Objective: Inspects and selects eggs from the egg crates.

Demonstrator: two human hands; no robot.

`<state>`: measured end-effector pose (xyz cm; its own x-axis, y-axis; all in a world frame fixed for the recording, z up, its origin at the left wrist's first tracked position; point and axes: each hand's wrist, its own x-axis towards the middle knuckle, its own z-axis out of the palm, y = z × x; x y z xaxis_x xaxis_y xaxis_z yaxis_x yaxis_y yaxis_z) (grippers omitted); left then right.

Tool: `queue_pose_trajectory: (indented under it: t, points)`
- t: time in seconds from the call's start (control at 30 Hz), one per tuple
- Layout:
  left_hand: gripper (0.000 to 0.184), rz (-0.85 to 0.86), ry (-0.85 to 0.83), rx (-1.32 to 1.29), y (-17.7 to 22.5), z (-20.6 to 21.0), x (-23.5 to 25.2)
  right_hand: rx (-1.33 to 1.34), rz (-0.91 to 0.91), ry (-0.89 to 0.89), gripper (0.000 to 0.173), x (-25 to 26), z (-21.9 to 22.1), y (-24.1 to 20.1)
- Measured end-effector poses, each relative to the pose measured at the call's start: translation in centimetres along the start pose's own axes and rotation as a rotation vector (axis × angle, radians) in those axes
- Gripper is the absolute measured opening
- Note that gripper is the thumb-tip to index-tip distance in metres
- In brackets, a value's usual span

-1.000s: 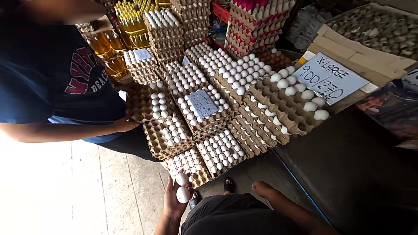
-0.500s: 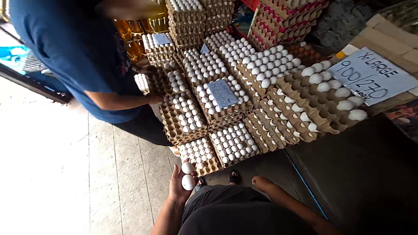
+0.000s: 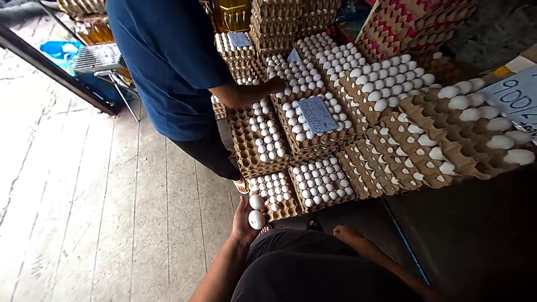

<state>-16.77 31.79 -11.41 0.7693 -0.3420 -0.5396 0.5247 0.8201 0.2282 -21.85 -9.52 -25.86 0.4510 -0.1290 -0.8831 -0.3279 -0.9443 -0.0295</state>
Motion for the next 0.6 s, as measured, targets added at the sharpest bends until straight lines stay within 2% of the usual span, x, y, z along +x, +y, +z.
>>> queue_pose_trajectory:
  t: [0.3,0.47,0.6]
  points:
    - [0.071,-0.010,-0.006,-0.022,0.8,-0.9,0.5,0.020,-0.044,0.023,0.038,-1.3,-0.6,-2.6]
    - [0.071,0.006,0.009,-0.045,0.7,-0.7,1.1,0.003,-0.071,0.022,0.037,-0.5,-0.5,-2.2]
    - [0.069,0.032,0.007,-0.095,0.5,0.7,1.6,0.036,-0.106,0.054,0.036,0.2,-2.1,-2.0]
